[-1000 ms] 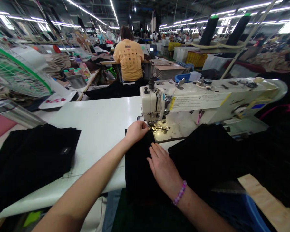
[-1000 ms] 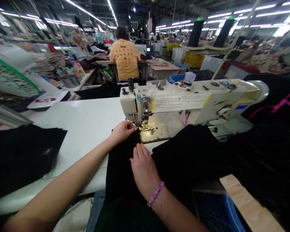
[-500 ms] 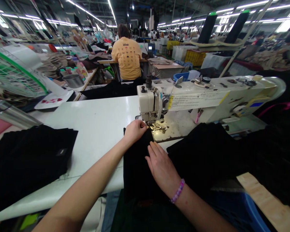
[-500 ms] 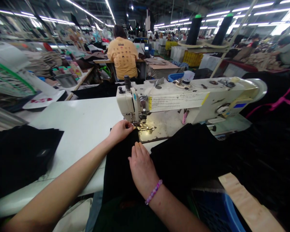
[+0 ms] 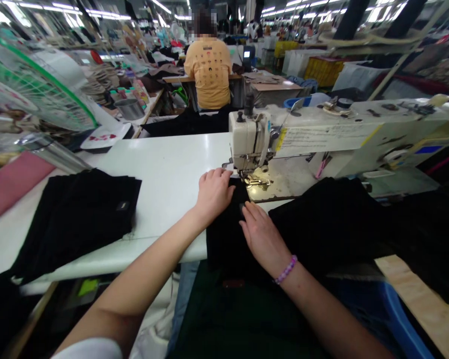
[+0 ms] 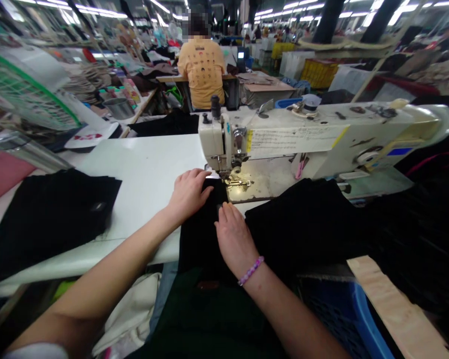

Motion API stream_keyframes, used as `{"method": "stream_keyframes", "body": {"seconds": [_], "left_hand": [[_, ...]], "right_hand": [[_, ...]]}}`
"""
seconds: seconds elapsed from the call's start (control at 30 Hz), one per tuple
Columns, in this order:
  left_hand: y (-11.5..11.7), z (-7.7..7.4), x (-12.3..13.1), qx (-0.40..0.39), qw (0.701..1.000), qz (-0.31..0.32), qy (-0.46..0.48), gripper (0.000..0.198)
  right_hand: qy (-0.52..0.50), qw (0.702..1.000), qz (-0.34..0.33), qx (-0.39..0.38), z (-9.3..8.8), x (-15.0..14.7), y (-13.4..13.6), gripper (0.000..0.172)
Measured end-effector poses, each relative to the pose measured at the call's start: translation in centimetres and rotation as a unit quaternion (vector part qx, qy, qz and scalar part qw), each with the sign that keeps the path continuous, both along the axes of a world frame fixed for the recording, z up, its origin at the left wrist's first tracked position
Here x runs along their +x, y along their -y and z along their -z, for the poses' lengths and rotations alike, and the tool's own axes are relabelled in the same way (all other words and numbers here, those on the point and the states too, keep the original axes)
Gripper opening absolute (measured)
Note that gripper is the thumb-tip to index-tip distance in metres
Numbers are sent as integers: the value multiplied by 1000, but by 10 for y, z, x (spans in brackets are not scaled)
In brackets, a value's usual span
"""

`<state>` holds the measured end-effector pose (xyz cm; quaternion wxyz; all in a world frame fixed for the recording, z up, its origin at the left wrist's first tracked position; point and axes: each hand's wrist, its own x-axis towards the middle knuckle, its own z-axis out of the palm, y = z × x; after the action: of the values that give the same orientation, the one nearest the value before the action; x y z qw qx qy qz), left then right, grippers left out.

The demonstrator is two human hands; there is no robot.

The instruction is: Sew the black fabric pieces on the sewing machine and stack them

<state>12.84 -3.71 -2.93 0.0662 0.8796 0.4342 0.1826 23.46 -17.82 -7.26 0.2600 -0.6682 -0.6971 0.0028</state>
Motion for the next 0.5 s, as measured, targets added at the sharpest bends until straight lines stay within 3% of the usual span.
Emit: {"method": "stream_keyframes", "body": {"seconds": [0.1, 0.17, 0.23, 0.37, 0.5], "left_hand": [[40, 3, -41, 35, 986, 46, 159, 22], [74, 14, -69, 58, 961, 18, 269, 12], [109, 28, -93, 43, 950, -13, 308, 7], [162, 56, -115, -32, 981, -18, 189, 11], [173, 65, -111, -19, 987, -81, 140, 11]], "right_hand": [[-50, 995, -67, 53, -9, 0, 18, 31], [-82, 984, -143, 66, -16, -4, 31, 34], [-87, 973, -206, 58, -19, -11, 42, 40], [-39, 969, -235, 58, -12, -26, 45, 36], [-13, 966, -243, 89, 1, -37, 37, 16]]}}
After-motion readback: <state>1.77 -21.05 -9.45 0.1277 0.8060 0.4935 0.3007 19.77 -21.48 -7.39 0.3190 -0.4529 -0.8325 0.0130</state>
